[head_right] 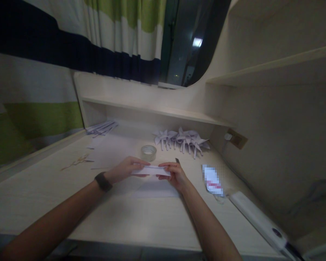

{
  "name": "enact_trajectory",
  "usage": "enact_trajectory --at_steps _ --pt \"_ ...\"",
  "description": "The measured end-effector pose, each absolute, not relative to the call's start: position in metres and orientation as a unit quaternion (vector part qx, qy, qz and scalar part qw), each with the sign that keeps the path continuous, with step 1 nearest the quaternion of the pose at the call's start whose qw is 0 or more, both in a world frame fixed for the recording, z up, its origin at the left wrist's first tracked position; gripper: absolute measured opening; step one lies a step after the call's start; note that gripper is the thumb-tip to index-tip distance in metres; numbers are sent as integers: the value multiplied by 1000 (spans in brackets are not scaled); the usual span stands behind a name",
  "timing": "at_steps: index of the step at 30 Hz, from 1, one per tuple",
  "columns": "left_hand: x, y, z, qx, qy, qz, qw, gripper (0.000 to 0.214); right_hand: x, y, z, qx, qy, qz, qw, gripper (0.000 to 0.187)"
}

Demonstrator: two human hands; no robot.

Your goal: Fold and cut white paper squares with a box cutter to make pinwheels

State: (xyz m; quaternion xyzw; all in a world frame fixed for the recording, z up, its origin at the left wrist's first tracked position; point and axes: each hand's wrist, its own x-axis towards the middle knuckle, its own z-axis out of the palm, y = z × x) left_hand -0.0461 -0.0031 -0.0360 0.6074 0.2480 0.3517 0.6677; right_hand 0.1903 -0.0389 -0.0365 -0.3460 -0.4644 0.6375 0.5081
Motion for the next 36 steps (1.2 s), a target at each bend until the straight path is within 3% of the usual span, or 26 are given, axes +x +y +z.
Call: enact_trajectory --at_steps 7,14,25,36 --pt "-44 -3 -36 661 287 361 592 36 187 -36 -43 -378 -474 613 507 27" --pt "-43 -3 -40 649 276 362 609 43 187 -35 -43 -407 -515 577 485 42" --pt "-46 2 -41 684 302 331 575 37 181 -37 -37 -465 -578 498 450 36" --pt "-48 -1 -35 697 301 297 579 40 183 -38 -36 -456 -571 516 447 38"
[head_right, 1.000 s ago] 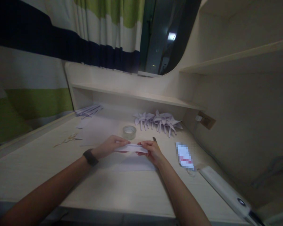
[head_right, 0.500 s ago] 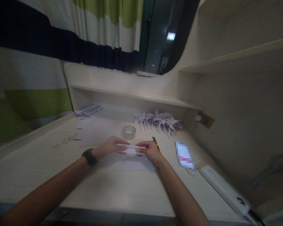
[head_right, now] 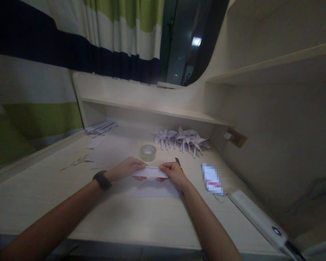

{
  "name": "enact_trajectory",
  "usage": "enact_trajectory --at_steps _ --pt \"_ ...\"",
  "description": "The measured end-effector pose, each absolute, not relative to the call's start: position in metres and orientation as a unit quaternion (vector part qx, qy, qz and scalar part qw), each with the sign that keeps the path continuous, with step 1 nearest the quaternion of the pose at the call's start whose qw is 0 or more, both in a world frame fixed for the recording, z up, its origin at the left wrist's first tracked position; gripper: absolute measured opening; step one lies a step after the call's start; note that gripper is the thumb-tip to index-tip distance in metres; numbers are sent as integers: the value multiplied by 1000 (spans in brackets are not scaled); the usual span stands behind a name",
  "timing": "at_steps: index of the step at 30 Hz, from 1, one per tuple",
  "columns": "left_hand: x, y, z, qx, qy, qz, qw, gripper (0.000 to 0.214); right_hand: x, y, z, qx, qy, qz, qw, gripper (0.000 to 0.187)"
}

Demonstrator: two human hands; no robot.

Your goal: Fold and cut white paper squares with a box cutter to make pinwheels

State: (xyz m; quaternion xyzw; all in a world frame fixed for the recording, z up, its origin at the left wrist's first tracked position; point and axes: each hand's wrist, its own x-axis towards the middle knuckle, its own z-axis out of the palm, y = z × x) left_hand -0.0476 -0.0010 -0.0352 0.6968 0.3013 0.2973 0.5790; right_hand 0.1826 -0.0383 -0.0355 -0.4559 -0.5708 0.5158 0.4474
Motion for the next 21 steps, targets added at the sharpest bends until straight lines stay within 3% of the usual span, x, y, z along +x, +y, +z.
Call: enact_trajectory --at_steps 21 --pt "-51 -4 -35 681 268 277 622 48 195 -37 -34 -432 -631 510 395 46"
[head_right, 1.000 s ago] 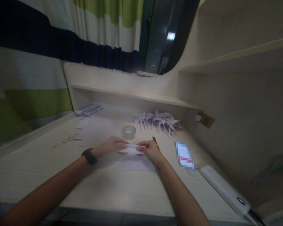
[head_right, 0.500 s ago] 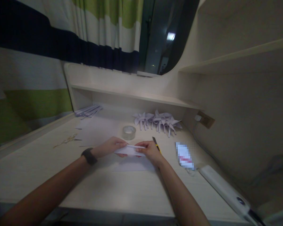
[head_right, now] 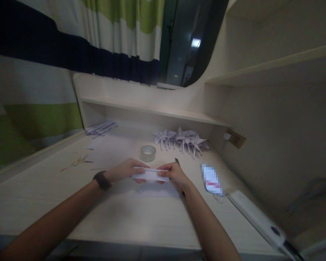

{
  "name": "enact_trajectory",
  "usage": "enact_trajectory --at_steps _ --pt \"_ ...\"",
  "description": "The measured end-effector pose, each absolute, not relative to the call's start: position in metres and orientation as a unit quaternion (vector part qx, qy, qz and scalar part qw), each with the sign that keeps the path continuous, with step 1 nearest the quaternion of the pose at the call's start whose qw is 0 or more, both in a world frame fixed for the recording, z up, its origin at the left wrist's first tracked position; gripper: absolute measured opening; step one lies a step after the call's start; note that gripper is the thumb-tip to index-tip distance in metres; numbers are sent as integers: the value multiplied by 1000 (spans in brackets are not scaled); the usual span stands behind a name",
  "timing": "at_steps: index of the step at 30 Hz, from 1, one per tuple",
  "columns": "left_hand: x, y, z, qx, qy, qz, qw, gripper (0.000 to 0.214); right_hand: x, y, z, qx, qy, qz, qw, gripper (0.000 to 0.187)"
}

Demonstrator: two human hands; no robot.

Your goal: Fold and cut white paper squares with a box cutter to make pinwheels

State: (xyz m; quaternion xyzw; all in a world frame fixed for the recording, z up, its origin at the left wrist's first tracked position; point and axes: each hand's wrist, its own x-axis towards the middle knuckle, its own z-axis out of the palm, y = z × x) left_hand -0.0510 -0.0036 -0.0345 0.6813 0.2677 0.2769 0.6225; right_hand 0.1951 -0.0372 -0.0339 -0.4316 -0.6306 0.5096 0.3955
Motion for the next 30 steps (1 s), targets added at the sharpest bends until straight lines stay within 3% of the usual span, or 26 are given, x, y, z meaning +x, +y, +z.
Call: enact_trajectory --at_steps 17,25,30 --pt "-46 -4 -32 665 291 318 610 44 184 -38 -32 -465 -591 469 464 33" --pt "-47 -2 -32 662 303 323 604 43 185 -38 -30 -442 -598 475 470 42" --pt "-46 -1 -34 681 304 320 584 42 184 -39 -31 -445 -592 468 483 39"
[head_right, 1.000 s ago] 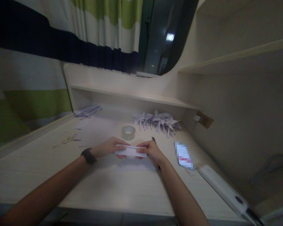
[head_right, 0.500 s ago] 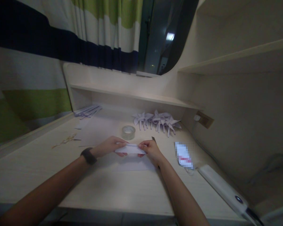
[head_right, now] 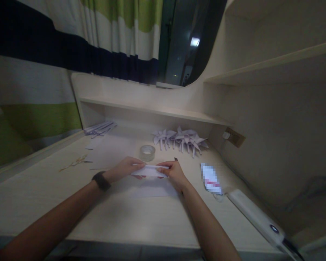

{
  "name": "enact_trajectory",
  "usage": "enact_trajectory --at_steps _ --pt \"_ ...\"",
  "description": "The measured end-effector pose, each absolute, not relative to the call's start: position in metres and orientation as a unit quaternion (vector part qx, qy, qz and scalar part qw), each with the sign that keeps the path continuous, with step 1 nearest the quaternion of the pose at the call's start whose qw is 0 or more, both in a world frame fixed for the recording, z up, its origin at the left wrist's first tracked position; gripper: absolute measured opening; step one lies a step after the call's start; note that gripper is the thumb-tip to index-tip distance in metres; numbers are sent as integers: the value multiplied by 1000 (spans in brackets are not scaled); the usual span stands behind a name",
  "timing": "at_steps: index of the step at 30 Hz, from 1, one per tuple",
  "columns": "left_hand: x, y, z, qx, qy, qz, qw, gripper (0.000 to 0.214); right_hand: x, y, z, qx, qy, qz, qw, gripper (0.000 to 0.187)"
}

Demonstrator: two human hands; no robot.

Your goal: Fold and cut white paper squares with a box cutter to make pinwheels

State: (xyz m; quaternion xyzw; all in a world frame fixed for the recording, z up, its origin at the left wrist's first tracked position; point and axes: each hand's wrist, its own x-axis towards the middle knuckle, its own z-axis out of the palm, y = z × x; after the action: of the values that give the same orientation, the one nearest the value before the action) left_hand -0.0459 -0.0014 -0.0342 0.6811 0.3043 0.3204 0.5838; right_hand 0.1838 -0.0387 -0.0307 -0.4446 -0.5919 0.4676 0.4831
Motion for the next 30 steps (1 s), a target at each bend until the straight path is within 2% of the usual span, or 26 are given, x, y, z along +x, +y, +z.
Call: enact_trajectory --at_steps 6,13,16,30 --pt "-45 -1 -37 721 328 343 504 40 183 -36 -40 -446 -571 482 493 37" --pt "-46 0 -35 766 347 316 440 41 185 -35 -39 -513 -616 399 445 37" --pt "-46 1 -37 769 355 302 438 46 185 -36 -38 -506 -628 395 440 38" --pt "-45 -5 -32 723 341 339 496 36 181 -43 -32 -437 -544 547 462 37"
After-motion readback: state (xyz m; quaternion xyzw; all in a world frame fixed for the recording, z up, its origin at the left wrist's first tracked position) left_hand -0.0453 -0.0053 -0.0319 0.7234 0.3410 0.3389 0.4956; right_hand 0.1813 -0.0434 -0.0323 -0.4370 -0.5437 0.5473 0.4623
